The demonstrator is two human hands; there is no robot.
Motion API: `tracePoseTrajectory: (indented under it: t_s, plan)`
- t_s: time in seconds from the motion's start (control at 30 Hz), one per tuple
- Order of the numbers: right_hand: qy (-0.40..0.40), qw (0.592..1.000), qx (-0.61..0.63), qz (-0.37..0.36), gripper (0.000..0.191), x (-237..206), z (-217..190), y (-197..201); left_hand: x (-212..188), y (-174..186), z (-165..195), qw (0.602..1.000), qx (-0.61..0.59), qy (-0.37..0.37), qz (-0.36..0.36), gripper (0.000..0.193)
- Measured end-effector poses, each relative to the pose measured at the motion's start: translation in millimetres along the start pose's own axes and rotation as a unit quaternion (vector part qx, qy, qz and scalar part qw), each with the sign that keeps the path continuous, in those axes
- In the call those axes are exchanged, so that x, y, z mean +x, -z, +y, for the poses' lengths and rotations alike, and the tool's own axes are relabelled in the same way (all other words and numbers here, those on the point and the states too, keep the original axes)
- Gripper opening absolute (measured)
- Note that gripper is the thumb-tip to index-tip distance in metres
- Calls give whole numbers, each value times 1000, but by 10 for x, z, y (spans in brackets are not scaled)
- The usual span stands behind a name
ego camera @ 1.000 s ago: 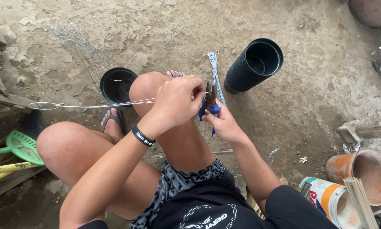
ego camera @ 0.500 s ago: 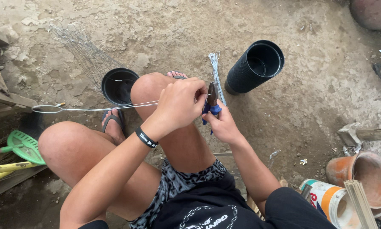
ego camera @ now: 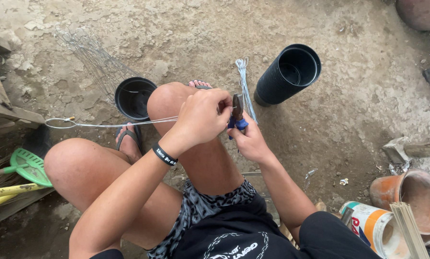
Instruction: The person sits on the ground and repeatedly threads metal wire through holes in a black plastic pot, then twists the wire ends to secure them. The person uses pliers to cut and bend the wire as needed.
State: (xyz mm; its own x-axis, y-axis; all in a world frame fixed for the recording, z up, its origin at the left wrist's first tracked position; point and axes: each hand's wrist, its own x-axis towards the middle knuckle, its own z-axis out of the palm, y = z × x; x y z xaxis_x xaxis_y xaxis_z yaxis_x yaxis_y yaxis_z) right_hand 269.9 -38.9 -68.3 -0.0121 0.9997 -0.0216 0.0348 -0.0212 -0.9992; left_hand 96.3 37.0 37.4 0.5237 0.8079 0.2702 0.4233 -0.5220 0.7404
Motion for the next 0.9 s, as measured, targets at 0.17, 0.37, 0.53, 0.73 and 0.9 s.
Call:
tracePoseTrajectory:
  t_s: [0.17, 0.37, 0.53, 0.73, 0.9]
  plan:
    - [0, 1000, -8, 5, 37, 3, 0, -4, 8, -5, -4, 1000, -3, 4, -4, 8]
    - [41, 997, -61, 37, 30, 6, 45, -10, 22, 2, 2, 999, -20, 32, -19, 9]
    - [-17, 999, 29, 20, 24, 51, 86, 6, 26, -25, -13, 999, -16, 42, -29, 9]
    - [-27, 998, 33, 34, 20, 24, 34, -7, 41, -92, -85, 1000, -6, 29, 1, 10]
    - [-12, 998, 57, 34, 25, 26, -57, -44, 59, -110, -155, 999, -19, 41, 4, 10]
